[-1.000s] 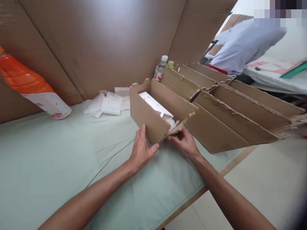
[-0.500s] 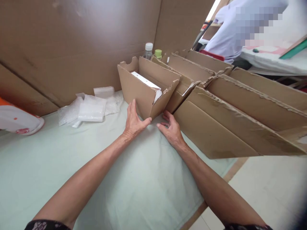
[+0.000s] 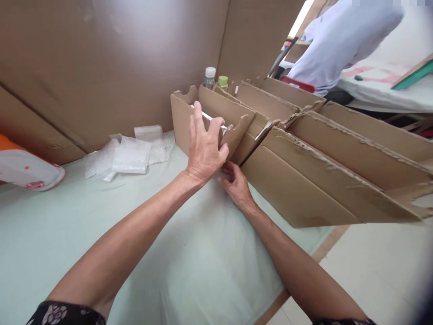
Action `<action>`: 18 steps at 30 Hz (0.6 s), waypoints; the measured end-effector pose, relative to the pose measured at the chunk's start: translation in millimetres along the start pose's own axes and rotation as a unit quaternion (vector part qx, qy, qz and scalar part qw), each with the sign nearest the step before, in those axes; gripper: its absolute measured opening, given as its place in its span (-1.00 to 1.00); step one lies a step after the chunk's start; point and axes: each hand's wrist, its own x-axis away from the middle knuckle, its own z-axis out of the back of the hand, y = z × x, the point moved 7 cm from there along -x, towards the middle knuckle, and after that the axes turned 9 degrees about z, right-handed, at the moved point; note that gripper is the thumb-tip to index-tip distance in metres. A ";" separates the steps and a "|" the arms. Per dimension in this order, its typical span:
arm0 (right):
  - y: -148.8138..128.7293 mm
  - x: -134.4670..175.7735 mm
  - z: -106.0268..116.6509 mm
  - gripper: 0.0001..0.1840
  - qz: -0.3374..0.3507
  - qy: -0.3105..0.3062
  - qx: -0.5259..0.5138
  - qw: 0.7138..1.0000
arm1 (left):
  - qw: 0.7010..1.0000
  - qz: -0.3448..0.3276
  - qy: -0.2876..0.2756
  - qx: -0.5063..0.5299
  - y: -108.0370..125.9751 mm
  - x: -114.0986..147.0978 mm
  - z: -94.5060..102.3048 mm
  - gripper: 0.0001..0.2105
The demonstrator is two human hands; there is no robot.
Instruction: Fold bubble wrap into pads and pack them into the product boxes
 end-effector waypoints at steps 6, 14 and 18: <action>5.3 6.1 3.7 -0.24 -0.025 0.010 -0.015 1.000 | 1.000 -0.007 -0.005 0.001 1.8 -1.6 10.4 -0.86; -9.3 8.0 12.9 -0.42 -0.038 0.010 -0.020 0.999 | 0.999 0.000 -0.015 0.047 23.7 18.1 20.1 -0.87; -23.0 9.9 6.8 -0.75 -0.016 -0.068 0.029 0.997 | 0.996 0.075 0.008 0.049 -8.9 40.2 11.7 -0.39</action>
